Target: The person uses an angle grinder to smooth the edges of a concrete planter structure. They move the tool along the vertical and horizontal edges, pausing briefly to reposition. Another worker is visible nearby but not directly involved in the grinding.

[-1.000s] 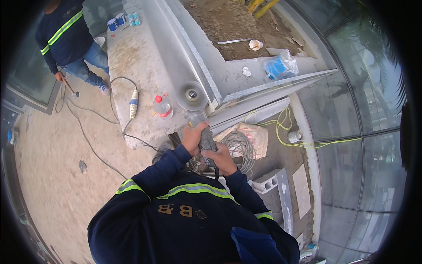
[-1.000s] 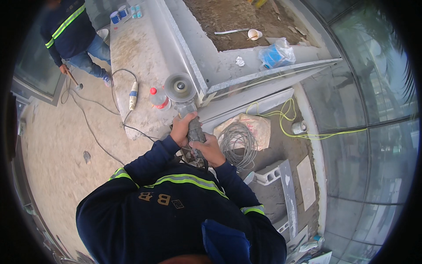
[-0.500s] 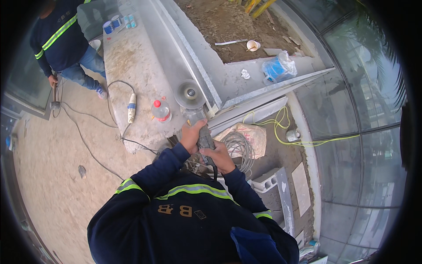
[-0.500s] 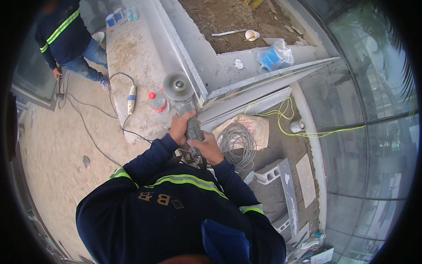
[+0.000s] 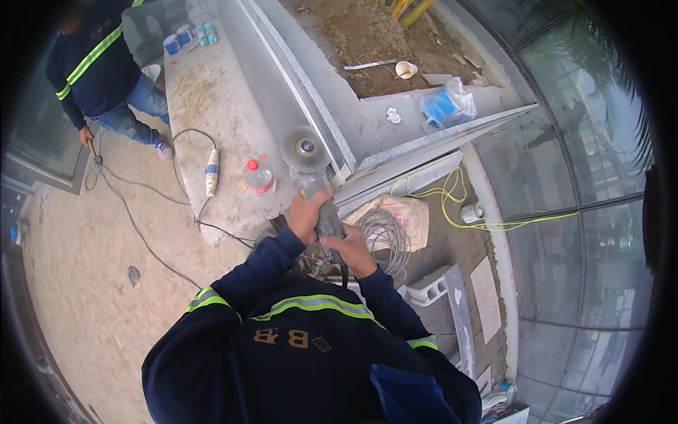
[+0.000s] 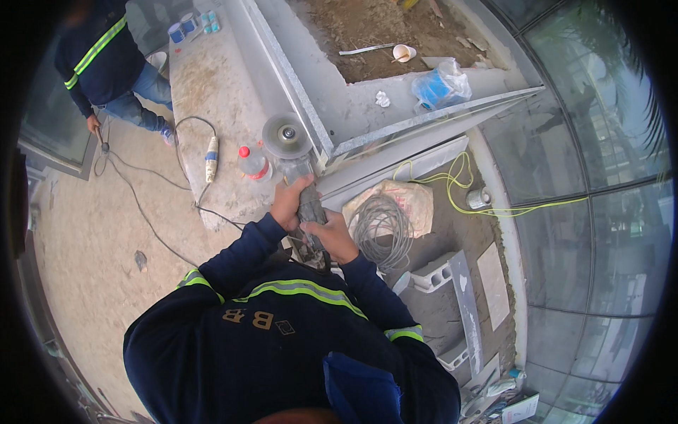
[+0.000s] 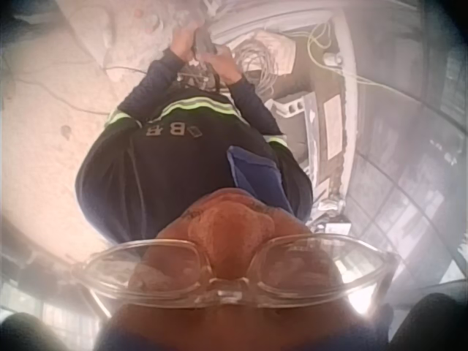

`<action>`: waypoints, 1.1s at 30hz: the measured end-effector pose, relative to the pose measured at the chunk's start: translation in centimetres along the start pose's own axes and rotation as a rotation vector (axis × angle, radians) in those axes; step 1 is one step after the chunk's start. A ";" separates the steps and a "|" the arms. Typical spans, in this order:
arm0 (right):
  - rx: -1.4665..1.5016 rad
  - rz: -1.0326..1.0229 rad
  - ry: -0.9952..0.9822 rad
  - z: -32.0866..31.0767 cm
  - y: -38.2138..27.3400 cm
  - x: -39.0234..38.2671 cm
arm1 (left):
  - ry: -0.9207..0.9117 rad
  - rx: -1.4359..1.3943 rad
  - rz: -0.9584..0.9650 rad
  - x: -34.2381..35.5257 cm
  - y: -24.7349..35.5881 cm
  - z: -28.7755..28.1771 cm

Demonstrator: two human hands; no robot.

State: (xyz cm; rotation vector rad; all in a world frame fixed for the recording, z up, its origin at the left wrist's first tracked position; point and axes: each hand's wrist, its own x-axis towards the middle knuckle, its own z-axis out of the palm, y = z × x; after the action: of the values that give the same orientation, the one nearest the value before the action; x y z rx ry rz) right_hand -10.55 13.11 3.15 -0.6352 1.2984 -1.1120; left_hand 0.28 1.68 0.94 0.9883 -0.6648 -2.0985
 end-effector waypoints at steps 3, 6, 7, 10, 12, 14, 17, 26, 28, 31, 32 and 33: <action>0.010 -0.005 -0.012 0.0 0.3 -1.2 | 0.010 0.000 0.003 -0.9 -0.8 0.0; 0.012 0.010 -0.017 -0.3 0.5 -2.3 | 0.021 -0.005 -0.001 -1.9 -1.4 0.3; 0.023 0.013 -0.019 -0.3 0.5 -2.7 | 0.028 -0.017 -0.008 -2.3 -1.6 0.4; 0.017 0.009 -0.033 -0.6 0.8 -3.6 | 0.027 -0.033 -0.005 -2.8 -2.5 0.3; 0.019 0.004 -0.043 -1.0 1.2 -4.1 | 0.027 -0.034 -0.001 -3.2 -3.0 0.3; 0.038 0.001 -0.055 -1.4 1.7 -4.5 | 0.032 -0.032 -0.003 -3.7 -3.4 0.6; 0.027 0.009 -0.040 -1.4 1.4 -5.4 | 0.034 -0.043 -0.009 -4.4 -3.7 1.0; -0.005 -0.012 -0.038 -2.1 2.2 -6.2 | 0.042 -0.049 0.015 -5.2 -4.8 1.3; -0.014 -0.015 -0.033 -2.1 2.1 -6.2 | 0.050 -0.053 0.009 -5.2 -4.8 1.3; -0.012 -0.020 -0.034 -1.9 1.8 -6.0 | 0.044 -0.056 0.020 -4.8 -4.9 1.1; -0.009 -0.022 -0.036 -1.8 1.7 -5.8 | 0.039 -0.057 0.027 -4.6 -4.8 1.0; -0.007 -0.024 -0.038 -1.8 1.7 -5.6 | 0.036 -0.057 0.025 -4.4 -4.7 1.0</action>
State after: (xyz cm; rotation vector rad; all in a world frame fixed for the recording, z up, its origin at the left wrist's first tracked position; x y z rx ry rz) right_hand -11.27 19.20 3.63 -0.6754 1.2654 -1.1098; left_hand -0.30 8.13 0.17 0.9786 -0.5935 -2.0619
